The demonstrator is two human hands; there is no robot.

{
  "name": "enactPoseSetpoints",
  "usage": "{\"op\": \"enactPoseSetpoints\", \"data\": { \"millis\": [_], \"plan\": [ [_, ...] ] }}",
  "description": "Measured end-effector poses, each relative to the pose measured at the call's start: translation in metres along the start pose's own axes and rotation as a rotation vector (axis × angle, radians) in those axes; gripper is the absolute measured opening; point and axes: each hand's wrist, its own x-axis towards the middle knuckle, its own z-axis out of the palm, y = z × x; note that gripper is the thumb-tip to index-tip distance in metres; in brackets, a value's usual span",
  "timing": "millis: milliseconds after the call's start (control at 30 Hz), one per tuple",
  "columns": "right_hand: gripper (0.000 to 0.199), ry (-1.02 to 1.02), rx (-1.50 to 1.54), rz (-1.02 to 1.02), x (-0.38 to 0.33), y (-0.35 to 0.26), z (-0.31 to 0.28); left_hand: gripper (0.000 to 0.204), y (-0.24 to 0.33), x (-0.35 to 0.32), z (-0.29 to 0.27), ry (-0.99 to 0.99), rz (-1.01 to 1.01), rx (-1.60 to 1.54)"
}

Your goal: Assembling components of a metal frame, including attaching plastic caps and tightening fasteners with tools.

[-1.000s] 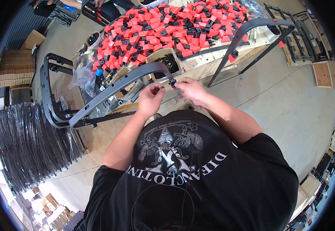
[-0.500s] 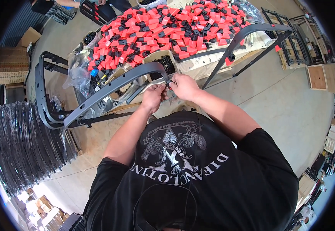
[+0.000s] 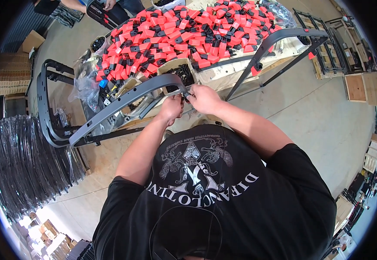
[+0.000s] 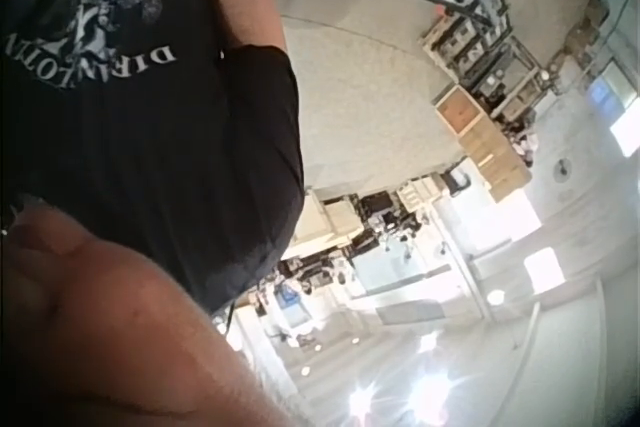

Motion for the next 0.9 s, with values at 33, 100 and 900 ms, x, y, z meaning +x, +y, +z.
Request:
{"op": "enactPoseSetpoints", "data": {
  "millis": [33, 100, 900],
  "plan": [
    [0.022, -0.008, 0.006, 0.002, 0.0, 0.0, -0.001, 0.037, 0.002, -0.001, -0.002, 0.001, 0.0, -0.001],
    [0.022, -0.006, 0.007, 0.002, 0.001, -0.001, -0.003, 0.037, 0.006, -0.003, -0.006, -0.077, -0.07, -0.028],
    [0.023, -0.005, 0.094, 0.004, 0.002, 0.002, -0.002, 0.008, -0.018, -0.003, -0.01, 0.038, 0.553, -0.089]
  ]
}}
